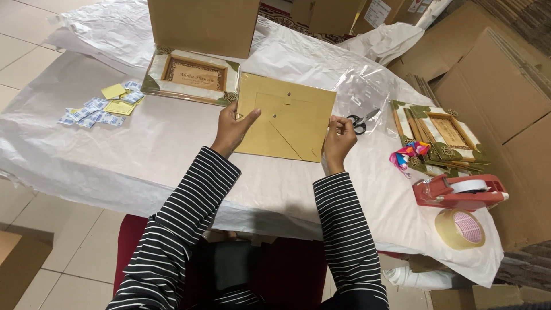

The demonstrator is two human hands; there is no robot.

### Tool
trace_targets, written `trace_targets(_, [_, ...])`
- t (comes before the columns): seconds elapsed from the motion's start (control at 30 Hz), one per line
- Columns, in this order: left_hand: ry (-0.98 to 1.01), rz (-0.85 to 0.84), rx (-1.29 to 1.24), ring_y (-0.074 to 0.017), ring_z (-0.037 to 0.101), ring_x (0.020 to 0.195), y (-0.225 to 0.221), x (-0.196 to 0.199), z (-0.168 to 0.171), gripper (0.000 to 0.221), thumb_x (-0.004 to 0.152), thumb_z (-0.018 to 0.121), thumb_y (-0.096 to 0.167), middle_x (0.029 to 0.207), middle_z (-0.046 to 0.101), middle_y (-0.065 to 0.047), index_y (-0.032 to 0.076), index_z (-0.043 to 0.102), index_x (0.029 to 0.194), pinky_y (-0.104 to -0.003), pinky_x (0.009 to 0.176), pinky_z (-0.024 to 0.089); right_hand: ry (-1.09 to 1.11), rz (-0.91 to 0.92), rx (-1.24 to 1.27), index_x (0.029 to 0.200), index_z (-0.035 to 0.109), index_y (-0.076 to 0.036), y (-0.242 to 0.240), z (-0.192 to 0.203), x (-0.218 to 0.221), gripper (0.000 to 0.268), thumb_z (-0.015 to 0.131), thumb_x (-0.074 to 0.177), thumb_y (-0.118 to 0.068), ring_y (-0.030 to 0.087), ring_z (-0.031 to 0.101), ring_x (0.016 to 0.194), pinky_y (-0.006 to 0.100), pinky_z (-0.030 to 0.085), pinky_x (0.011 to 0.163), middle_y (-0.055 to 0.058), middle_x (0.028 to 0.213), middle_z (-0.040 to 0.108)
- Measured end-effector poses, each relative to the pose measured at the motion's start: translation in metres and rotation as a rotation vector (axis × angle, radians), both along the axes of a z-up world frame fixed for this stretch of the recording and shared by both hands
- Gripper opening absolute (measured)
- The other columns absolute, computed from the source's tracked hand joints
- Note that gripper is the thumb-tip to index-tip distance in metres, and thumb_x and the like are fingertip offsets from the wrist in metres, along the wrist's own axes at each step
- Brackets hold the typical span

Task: The person is packaging picture frames by sliding them into plastic sleeves, folding the excess material, and sealing the package with adhesive stickers.

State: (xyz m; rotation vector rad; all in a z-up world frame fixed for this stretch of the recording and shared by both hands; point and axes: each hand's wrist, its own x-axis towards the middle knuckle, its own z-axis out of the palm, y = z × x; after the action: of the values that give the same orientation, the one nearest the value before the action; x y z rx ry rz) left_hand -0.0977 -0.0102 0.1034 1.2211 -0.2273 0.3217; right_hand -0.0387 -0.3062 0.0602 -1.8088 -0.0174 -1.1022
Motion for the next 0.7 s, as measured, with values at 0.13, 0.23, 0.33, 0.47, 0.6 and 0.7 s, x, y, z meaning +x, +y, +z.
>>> trace_targets(0.13, [-0.007,-0.016,0.003,-0.0159,0.073,0.081,-0.002,0.006,-0.009,0.036,0.087,0.087,0.022,0.091,0.076,-0.014,0.003,0.067,0.112,-0.035,0.074,0.062,-0.026,0.024,-0.013,0.093,0.070,-0.011,-0.002,0.002,-0.001,0.005,0.073,0.096,-0.012,0.009,0.063,0.062,0.022,0.048,0.063,0.004,0.072,0.073])
trace_targets(0.23, [0.012,-0.106,-0.127,-0.0186,0.076,0.084,-0.003,0.019,-0.024,0.032,0.094,0.077,0.023,0.094,0.076,-0.010,0.005,0.065,0.118,-0.037,0.081,0.063,-0.018,0.048,-0.003,0.092,0.071,-0.011,-0.007,0.000,0.003,0.004,0.074,0.095,-0.011,0.010,0.066,0.065,0.022,0.050,0.059,0.004,0.073,0.074])
trace_targets(0.33, [0.031,-0.129,-0.239,-0.0183,0.076,0.086,-0.003,0.035,-0.039,0.030,0.098,0.071,0.022,0.097,0.075,-0.009,0.006,0.064,0.122,-0.037,0.082,0.064,0.019,0.085,0.029,0.092,0.072,-0.009,-0.013,-0.008,0.013,0.004,0.075,0.094,-0.010,0.012,0.068,0.065,0.022,0.053,0.057,0.005,0.073,0.073])
trace_targets(0.47, [0.081,0.241,0.291,-0.0372,0.070,0.100,0.005,0.032,-0.032,0.044,0.100,0.065,0.035,0.100,0.073,-0.024,-0.002,0.066,0.124,-0.051,0.087,0.054,0.109,0.152,0.068,0.092,0.073,-0.008,-0.024,-0.029,0.030,0.005,0.076,0.092,-0.011,0.015,0.067,0.067,0.027,0.056,0.057,0.008,0.074,0.071])
trace_targets(0.6, [0.119,0.409,0.654,-0.0466,0.069,0.106,0.020,0.026,-0.023,0.053,0.098,0.062,0.044,0.107,0.072,-0.028,-0.003,0.065,0.124,-0.058,0.090,0.054,0.241,0.178,0.013,0.092,0.073,-0.006,-0.019,-0.024,0.022,0.009,0.076,0.088,-0.014,0.016,0.064,0.066,0.028,0.054,0.057,0.009,0.073,0.067])
trace_targets(0.7, [0.135,0.416,0.800,-0.0436,0.072,0.101,0.024,0.035,-0.032,0.056,0.100,0.056,0.047,0.103,0.075,-0.025,-0.001,0.063,0.127,-0.056,0.087,0.058,0.274,0.210,-0.044,0.090,0.073,-0.006,-0.021,-0.026,0.023,0.010,0.078,0.088,-0.014,0.017,0.064,0.061,0.031,0.054,0.055,0.009,0.069,0.067])
